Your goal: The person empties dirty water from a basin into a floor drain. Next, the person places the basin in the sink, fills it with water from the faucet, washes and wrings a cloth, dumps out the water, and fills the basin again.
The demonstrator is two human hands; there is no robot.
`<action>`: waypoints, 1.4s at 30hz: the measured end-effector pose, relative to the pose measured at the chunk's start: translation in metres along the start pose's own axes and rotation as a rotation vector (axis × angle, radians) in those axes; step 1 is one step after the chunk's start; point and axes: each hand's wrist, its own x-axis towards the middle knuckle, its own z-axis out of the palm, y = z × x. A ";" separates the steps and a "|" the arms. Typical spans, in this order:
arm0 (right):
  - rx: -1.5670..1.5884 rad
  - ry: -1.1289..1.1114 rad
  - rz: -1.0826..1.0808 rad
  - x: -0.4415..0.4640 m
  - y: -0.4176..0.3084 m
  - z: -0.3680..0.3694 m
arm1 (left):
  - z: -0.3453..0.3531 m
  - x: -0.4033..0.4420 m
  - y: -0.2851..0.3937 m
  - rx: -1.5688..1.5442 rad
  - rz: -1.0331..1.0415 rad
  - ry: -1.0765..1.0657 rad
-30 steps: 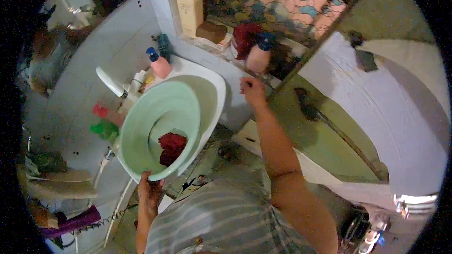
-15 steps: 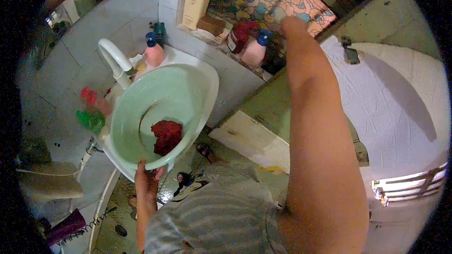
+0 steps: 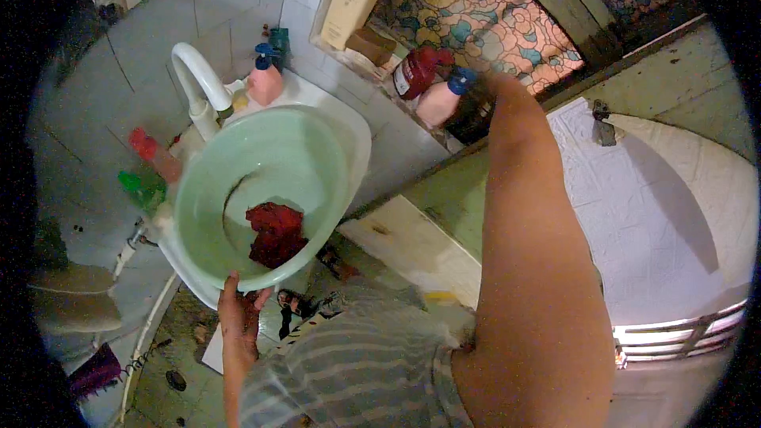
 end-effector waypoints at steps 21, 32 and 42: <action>-0.346 -0.241 -0.217 -0.032 -0.006 -0.066 | 0.002 0.000 -0.001 -0.013 -0.005 0.009; -0.233 0.295 -0.329 -0.072 -0.082 -0.140 | 0.002 0.002 -0.001 0.007 0.015 0.018; 0.793 0.220 -0.999 -0.030 -0.409 0.015 | 0.032 -0.010 0.000 0.090 0.024 0.178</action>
